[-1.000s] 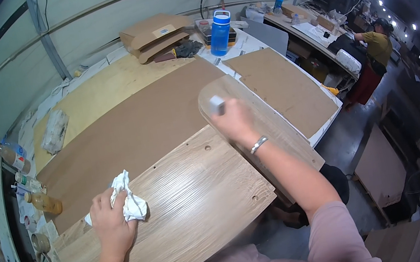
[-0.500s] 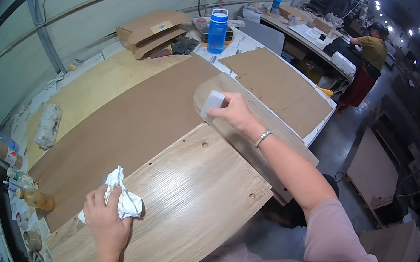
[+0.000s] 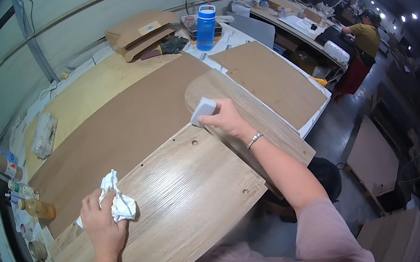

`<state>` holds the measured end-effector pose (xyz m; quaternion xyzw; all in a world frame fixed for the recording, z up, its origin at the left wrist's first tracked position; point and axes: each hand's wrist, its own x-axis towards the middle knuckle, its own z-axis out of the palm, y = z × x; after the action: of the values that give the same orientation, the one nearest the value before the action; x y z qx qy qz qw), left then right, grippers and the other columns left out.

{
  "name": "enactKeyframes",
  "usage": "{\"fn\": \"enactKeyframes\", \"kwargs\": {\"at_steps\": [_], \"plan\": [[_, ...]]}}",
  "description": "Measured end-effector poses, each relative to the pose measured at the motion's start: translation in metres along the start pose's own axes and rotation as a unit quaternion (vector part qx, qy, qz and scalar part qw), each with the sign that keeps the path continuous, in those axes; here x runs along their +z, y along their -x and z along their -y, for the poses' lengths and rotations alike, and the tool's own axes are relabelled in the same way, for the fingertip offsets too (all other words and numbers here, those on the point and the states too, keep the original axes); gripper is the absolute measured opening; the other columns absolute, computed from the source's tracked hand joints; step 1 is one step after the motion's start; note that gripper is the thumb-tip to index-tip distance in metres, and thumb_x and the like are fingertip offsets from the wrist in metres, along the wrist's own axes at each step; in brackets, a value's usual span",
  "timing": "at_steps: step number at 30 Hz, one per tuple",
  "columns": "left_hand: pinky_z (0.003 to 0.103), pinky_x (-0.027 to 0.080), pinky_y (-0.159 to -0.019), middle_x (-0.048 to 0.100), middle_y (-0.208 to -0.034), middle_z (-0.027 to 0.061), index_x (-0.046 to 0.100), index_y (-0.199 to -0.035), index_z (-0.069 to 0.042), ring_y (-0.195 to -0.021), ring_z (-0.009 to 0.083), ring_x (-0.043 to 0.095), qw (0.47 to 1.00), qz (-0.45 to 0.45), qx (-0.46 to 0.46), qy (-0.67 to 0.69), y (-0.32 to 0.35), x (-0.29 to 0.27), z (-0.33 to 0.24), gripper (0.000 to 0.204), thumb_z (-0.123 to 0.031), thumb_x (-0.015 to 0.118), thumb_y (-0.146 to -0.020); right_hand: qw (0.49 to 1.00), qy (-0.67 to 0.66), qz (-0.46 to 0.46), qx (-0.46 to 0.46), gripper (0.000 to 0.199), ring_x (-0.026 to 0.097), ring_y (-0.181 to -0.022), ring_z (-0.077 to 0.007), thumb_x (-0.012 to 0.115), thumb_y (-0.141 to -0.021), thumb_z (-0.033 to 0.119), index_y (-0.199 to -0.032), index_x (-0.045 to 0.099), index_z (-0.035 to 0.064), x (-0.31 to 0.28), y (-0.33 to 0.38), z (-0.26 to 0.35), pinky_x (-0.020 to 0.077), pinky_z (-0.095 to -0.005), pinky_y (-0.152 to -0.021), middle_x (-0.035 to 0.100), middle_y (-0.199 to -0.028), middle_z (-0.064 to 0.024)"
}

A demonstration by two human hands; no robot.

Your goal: The person sands the edges and surface of a wooden board with a sanding block and wipes it with a cloth.

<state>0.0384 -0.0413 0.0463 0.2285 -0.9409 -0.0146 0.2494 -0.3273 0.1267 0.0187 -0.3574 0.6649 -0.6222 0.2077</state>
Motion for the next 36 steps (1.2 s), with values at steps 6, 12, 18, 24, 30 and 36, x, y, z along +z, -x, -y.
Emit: {"fn": "enactKeyframes", "kwargs": {"at_steps": [6, 12, 18, 24, 30, 36], "plan": [[0.047, 0.044, -0.092, 0.059, -0.117, 0.0129, 0.066, -0.111, -0.009, -0.110, 0.0352, 0.054, 1.000, -0.006, -0.005, 0.003, 0.005, -0.001, 0.002, 0.047, -0.014, 0.072, -0.065, 0.986, 0.128, 0.099, 0.048, 0.025, 0.061, -0.077, -0.0099, 0.080, -0.072, 0.017, -0.087, 0.068, 0.0017, -0.038, 0.083, 0.035, 0.0492, -0.0270, -0.072, 0.067, -0.082, -0.0046], [0.046, 0.043, -0.093, 0.058, -0.119, 0.0133, 0.066, -0.113, -0.009, -0.111, 0.0360, 0.053, 1.000, -0.002, -0.010, 0.006, 0.007, 0.001, 0.004, 0.048, -0.013, 0.071, -0.065, 0.987, 0.102, 0.085, 0.094, 0.024, 0.055, -0.073, -0.0124, 0.076, -0.067, 0.017, -0.078, 0.063, 0.0002, -0.061, 0.161, 0.057, 0.0432, -0.0280, -0.067, 0.057, -0.077, -0.0023], [0.047, 0.043, -0.096, 0.058, -0.121, 0.0147, 0.065, -0.114, -0.009, -0.114, 0.0374, 0.053, 1.000, 0.011, -0.015, 0.013, 0.005, 0.002, 0.007, 0.050, -0.011, 0.070, -0.065, 0.985, 0.084, 0.085, 0.127, 0.025, 0.055, -0.073, -0.0104, 0.077, -0.066, 0.017, -0.082, 0.066, 0.0002, -0.071, 0.189, 0.065, 0.0433, -0.0258, -0.068, 0.060, -0.076, -0.0003], [0.046, 0.043, -0.097, 0.058, -0.122, 0.0146, 0.064, -0.116, -0.009, -0.115, 0.0371, 0.052, 1.000, 0.014, -0.011, 0.010, 0.004, 0.000, 0.002, 0.051, -0.006, 0.068, -0.066, 0.998, 0.018, -0.040, -0.034, 0.022, 0.064, -0.076, -0.0112, 0.078, -0.079, 0.009, -0.098, 0.071, -0.0007, -0.029, 0.192, 0.067, 0.0501, -0.0250, -0.069, 0.069, -0.085, -0.0033], [0.045, 0.044, -0.099, 0.061, -0.123, 0.0142, 0.068, -0.118, -0.009, -0.117, 0.0355, 0.054, 0.973, 0.076, 0.012, 0.220, -0.030, -0.005, -0.025, 0.055, -0.005, 0.069, -0.064, 0.984, -0.021, 0.085, -0.158, 0.028, 0.066, -0.074, -0.0174, 0.081, -0.075, 0.012, -0.099, 0.072, 0.0015, 0.060, 0.198, 0.055, 0.0521, -0.0295, -0.067, 0.069, -0.084, -0.0087], [0.045, 0.044, -0.100, 0.063, -0.126, 0.0084, 0.074, -0.112, -0.018, -0.116, 0.0312, 0.056, 0.865, 0.220, 0.388, 0.228, -0.104, 0.057, -0.157, 0.048, -0.007, 0.070, -0.065, 0.976, 0.029, 0.102, -0.188, 0.030, 0.069, -0.070, -0.0262, 0.082, -0.073, 0.016, -0.098, 0.073, 0.0026, 0.043, 0.202, 0.052, 0.0538, -0.0331, -0.065, 0.070, -0.081, -0.0120]]}}
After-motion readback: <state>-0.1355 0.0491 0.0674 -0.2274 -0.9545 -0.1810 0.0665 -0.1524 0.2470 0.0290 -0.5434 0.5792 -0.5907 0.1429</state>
